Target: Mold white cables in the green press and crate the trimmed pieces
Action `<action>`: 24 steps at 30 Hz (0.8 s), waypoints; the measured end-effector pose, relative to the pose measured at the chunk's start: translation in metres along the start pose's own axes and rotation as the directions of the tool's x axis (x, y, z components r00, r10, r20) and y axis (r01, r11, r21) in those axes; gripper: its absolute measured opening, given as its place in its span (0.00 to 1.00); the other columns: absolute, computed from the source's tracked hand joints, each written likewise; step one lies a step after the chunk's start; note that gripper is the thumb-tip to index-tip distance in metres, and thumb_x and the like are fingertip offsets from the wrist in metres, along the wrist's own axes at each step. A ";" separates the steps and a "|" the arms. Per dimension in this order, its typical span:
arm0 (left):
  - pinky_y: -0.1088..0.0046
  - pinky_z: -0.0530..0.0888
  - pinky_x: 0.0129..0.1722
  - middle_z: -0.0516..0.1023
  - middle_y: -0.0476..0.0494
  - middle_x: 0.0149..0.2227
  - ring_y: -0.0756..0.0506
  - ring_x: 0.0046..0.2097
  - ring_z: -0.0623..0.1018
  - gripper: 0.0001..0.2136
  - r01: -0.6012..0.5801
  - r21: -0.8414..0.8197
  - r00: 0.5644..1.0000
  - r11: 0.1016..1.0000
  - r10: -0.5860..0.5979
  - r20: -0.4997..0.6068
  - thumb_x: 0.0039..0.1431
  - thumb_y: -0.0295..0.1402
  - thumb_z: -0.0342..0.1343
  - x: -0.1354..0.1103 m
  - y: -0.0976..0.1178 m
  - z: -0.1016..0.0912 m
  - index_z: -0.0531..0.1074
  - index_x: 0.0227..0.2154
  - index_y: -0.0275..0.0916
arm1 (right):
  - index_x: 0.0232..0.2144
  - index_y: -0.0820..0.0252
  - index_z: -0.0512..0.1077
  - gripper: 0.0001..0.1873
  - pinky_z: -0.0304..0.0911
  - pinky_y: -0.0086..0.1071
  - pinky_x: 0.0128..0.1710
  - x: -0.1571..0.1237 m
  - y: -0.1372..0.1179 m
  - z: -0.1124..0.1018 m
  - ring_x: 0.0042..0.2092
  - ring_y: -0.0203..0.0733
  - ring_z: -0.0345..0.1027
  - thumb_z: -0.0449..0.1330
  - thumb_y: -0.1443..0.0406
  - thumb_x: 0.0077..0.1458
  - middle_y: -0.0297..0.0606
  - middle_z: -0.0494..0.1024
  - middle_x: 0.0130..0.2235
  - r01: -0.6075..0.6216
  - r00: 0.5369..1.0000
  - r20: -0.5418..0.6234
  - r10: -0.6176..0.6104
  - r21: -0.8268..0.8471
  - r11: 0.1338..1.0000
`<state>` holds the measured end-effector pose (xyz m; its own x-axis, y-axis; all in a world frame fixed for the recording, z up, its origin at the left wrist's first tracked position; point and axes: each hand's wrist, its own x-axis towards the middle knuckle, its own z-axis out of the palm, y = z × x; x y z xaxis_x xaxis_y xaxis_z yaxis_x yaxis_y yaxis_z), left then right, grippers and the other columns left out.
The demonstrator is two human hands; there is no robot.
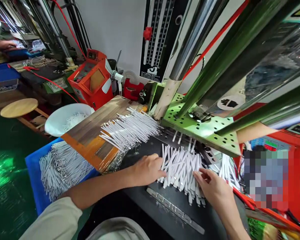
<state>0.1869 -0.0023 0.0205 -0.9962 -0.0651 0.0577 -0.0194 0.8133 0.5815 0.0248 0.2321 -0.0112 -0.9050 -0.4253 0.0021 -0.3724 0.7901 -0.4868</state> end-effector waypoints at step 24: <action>0.77 0.77 0.38 0.78 0.48 0.32 0.51 0.36 0.80 0.13 -0.176 -0.391 0.946 0.904 0.045 -0.322 0.70 0.26 0.45 -0.068 -0.053 -0.057 0.71 0.50 0.41 | 0.32 0.62 0.75 0.08 0.59 0.32 0.38 -0.008 -0.155 0.013 0.40 0.46 0.71 0.59 0.77 0.53 0.46 0.76 0.37 0.593 0.793 0.404 -0.455 -0.343 0.728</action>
<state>0.2602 -0.0740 0.0324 -0.9155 -0.2116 0.3422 0.1907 0.5206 0.8322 0.0927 0.1069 0.0528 -0.4654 -0.8755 -0.1298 -0.8784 0.4749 -0.0534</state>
